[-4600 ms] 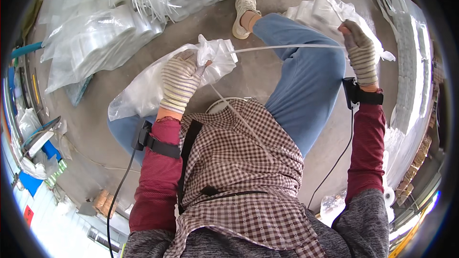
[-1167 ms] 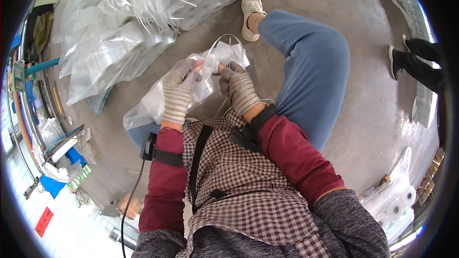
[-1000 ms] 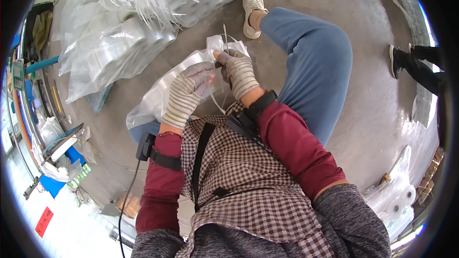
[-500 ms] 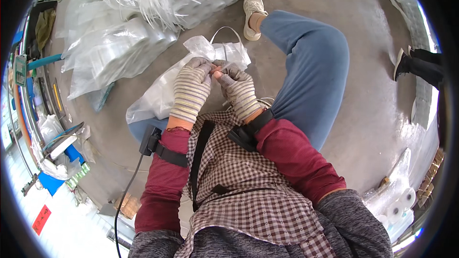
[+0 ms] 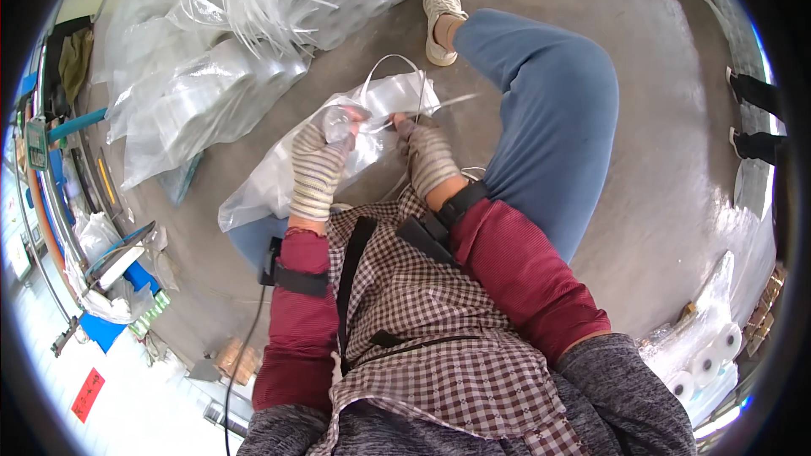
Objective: Tying bundles of plastic film rolls with thin plastic strips.
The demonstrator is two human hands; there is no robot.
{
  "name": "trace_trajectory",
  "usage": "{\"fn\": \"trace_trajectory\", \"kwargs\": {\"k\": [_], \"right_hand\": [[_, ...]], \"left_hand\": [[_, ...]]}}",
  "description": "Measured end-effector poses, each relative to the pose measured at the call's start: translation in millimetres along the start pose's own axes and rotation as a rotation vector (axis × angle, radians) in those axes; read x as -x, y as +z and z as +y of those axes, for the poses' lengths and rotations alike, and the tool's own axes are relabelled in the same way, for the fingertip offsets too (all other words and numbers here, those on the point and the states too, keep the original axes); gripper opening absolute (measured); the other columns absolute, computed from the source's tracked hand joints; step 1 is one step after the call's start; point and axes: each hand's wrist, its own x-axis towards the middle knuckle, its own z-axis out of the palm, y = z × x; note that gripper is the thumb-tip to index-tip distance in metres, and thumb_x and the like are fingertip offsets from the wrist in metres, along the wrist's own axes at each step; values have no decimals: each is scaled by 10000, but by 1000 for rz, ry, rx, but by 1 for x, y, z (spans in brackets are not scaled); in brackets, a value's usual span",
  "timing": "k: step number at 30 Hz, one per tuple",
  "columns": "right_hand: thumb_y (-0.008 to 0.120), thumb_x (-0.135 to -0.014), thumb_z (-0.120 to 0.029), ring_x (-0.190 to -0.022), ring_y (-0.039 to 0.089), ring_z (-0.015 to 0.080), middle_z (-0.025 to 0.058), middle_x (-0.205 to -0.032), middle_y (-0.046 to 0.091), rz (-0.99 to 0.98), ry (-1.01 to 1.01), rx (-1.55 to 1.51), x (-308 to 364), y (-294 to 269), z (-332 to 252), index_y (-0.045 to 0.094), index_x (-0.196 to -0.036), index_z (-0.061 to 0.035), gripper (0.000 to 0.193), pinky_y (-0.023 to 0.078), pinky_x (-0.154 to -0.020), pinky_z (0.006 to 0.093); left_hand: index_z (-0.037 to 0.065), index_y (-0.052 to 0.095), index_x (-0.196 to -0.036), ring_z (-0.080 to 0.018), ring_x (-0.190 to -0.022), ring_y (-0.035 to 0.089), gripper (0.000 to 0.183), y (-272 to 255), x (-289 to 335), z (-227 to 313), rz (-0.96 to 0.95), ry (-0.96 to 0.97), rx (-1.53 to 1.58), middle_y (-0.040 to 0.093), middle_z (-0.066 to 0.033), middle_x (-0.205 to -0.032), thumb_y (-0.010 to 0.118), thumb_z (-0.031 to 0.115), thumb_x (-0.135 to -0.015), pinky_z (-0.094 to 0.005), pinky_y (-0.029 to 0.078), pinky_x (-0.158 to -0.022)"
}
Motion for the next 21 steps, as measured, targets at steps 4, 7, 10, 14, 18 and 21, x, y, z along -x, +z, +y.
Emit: {"fn": "trace_trajectory", "kwargs": {"k": [4,7,10,14,18,21], "right_hand": [[644,-802,-193,-412,377,64,-16,-567,513,2,-180,186,-10,-2,-16,630,-855,-53,150,286,-381,245],[645,-801,-155,-496,458,79,-8,-605,548,-52,-292,252,-1,7,-23,630,-864,-34,137,363,-455,247],[634,-785,-91,-639,551,165,37,-708,600,-112,-582,430,5,10,-29,629,-885,-28,118,437,-594,274],[618,-749,-53,-818,552,325,116,-897,598,-320,-1347,905,12,17,-50,624,-898,-54,150,451,-703,328],[617,-787,-55,-496,519,190,82,-699,590,-159,-413,838,9,23,-55,577,-866,-29,93,408,-444,306],[610,-819,-129,-411,415,85,51,-636,569,-169,-32,370,13,14,-45,543,-860,-29,128,301,-352,236]], "left_hand": [[58,514,-1136,-168,-744,584,358,-6,2,25,-376,112,-179,628,-86,-820,602,131,-797,-270,459,-697],[85,509,-1180,-290,-800,619,417,4,-12,25,-166,98,-584,637,-172,-832,599,207,-791,-342,477,-726],[107,556,-1130,-359,-827,593,374,16,-27,23,-150,-70,-834,620,-213,-860,576,280,-800,-415,471,-730],[70,629,-936,-353,-724,585,230,19,-18,11,-53,204,-927,629,-153,-793,572,263,-825,-371,478,-648],[72,658,-927,-312,-738,614,154,17,-9,-4,53,325,-840,642,-145,-827,563,154,-837,-344,484,-678],[60,661,-962,-292,-758,633,188,17,-4,-5,63,311,-702,649,-147,-866,574,170,-837,-328,488,-691]]}}
